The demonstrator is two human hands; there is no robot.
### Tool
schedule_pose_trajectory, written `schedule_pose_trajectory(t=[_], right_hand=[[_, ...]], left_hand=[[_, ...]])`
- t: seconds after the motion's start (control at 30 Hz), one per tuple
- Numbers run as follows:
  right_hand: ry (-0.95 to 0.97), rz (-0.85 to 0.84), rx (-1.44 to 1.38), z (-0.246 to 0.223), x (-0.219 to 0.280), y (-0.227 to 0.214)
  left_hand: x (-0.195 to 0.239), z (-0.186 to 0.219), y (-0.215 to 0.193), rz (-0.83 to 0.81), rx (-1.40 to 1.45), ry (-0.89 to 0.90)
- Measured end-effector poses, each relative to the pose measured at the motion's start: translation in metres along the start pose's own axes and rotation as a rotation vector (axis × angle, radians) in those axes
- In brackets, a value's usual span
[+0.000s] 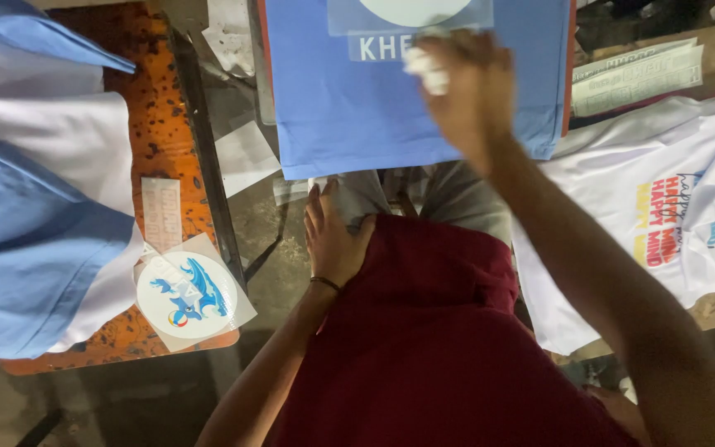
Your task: Applying a graphic design to a t-shirt using a heat press machine and peeling off the transfer film.
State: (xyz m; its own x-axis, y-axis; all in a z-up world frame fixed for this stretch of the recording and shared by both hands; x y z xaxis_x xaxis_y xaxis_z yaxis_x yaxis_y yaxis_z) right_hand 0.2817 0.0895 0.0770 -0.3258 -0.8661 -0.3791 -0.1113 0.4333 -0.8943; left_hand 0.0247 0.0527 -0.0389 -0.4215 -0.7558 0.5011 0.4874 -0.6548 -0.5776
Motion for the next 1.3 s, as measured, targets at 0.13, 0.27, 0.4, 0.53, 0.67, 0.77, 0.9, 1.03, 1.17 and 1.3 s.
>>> schedule_pose_trajectory(t=[0.13, 0.27, 0.4, 0.53, 0.67, 0.77, 0.9, 1.03, 1.17, 1.3], right_hand=[[0.027, -0.012, 0.178, 0.036, 0.011, -0.011], [0.070, 0.031, 0.122, 0.007, 0.006, 0.008], [0.041, 0.007, -0.025, -0.066, -0.025, 0.029], [-0.021, 0.049, 0.081, -0.089, -0.028, 0.043], [0.044, -0.110, -0.003, -0.039, -0.020, 0.033], [0.093, -0.087, 0.090, 0.020, -0.002, 0.019], [0.149, 0.014, 0.162, 0.045, 0.009, -0.003], [0.138, 0.011, 0.085, 0.007, -0.008, 0.020], [0.082, -0.053, 0.020, -0.060, -0.030, 0.044], [0.034, -0.078, -0.082, -0.075, -0.027, 0.048]], left_hand=[[-0.001, 0.003, -0.001, 0.013, 0.019, 0.016], [-0.003, 0.004, 0.008, -0.035, -0.027, 0.031], [-0.004, -0.008, 0.011, 0.014, -0.043, 0.049], [-0.002, -0.005, 0.003, 0.076, -0.036, 0.045], [-0.001, 0.002, -0.004, 0.028, 0.020, -0.016], [0.001, 0.001, 0.000, 0.008, 0.021, -0.015], [-0.001, 0.005, 0.002, -0.018, 0.008, 0.019], [-0.001, 0.006, 0.003, -0.039, -0.005, -0.013], [-0.002, 0.000, 0.005, 0.026, -0.003, 0.012], [-0.001, -0.004, 0.005, 0.066, 0.017, 0.051]])
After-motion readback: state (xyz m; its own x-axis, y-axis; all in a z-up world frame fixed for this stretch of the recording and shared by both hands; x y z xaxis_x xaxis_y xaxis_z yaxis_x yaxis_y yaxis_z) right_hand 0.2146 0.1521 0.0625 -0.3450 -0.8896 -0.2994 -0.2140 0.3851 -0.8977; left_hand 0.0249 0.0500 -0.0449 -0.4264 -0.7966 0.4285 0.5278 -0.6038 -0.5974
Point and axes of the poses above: each hand's wrist, its own x-axis away from the middle knuckle, its own y-axis out of the palm, z = x × y, the point moved 7 cm from there along -x, towards the middle knuckle, and after that the axes turned 5 degrees about y, right-handed, at the moved point
